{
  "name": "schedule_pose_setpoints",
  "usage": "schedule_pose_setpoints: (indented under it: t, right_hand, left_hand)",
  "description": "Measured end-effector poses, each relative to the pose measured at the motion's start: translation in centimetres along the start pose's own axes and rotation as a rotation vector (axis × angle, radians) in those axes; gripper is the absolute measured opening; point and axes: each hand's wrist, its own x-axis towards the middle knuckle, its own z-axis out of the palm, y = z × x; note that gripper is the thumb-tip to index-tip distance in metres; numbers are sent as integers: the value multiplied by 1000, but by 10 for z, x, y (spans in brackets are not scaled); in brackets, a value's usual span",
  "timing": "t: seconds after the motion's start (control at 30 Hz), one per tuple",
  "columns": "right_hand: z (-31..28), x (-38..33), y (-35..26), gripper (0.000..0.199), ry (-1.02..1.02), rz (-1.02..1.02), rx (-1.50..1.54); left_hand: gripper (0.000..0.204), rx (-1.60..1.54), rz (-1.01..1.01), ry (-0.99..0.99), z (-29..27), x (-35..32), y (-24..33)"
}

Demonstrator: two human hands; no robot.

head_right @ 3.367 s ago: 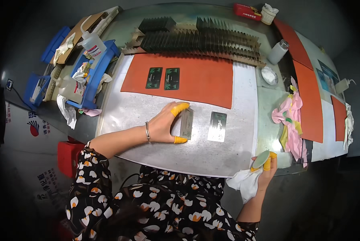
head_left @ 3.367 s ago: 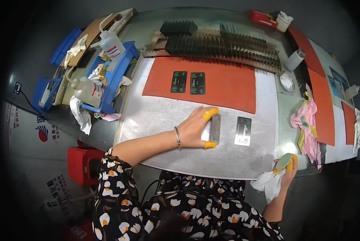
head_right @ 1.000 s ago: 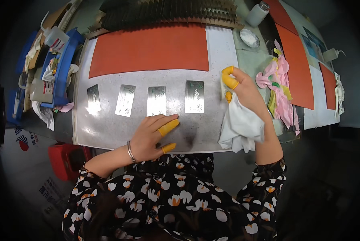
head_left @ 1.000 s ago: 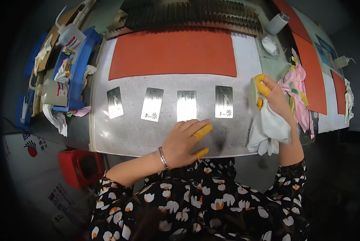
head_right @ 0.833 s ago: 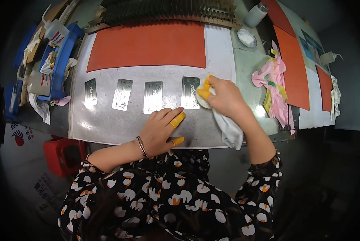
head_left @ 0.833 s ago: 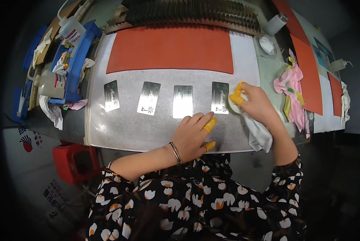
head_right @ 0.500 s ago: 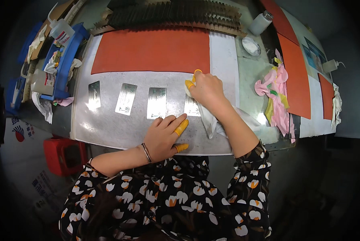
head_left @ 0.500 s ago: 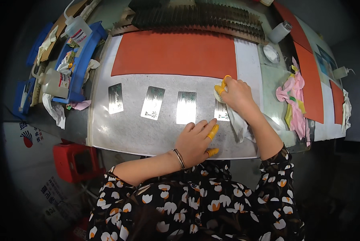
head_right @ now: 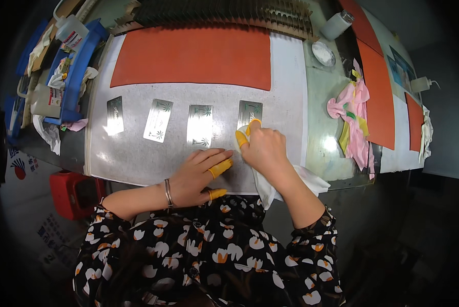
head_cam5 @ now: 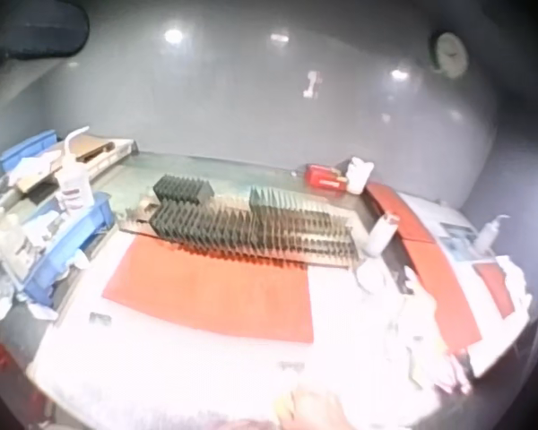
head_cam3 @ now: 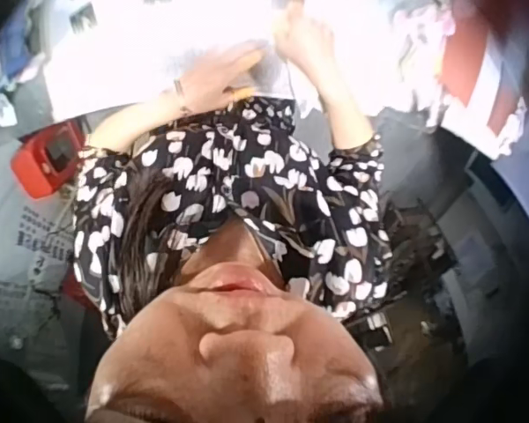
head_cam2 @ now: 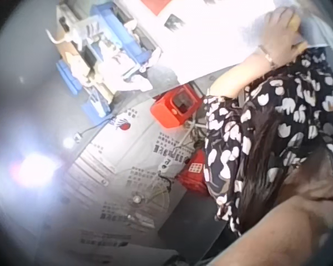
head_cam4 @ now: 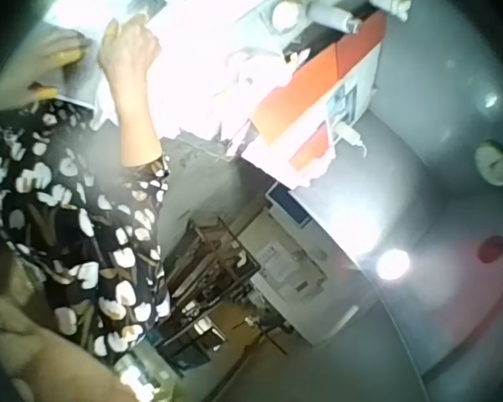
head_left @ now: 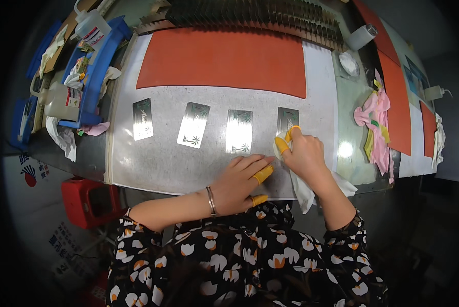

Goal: The person wipes the surface of small rectangular cards using a white cloth and a liquid solution. They handle the cards one by one, wiping each side and placing them back on the table. The person occasionally refills the cloth with liquid from a bottle.

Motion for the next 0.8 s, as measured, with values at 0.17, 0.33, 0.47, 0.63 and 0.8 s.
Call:
schedule_pose_setpoints:
  t: [0.17, 0.33, 0.47, 0.63, 0.8]
  right_hand:
    - [1, -19, -3, 21, -31, 28, 17]
    - [-3, -32, -3, 22, -129, -54, 19]
    - [-24, -18, -26, 22, -121, -167, -7]
    - [-12, 52, -58, 24, 35, -164, -10]
    - [13, 76, -72, 26, 41, -87, -23]
  left_hand:
    - [54, -35, -36, 71, -18, -25, -14]
    - [56, 105, -148, 108, -27, -42, -20]
    - [56, 180, -135, 71, -28, -45, -20]
    - [55, 235, -118, 96, -25, -46, -19]
    - [56, 224, -130, 79, -22, -49, -21]
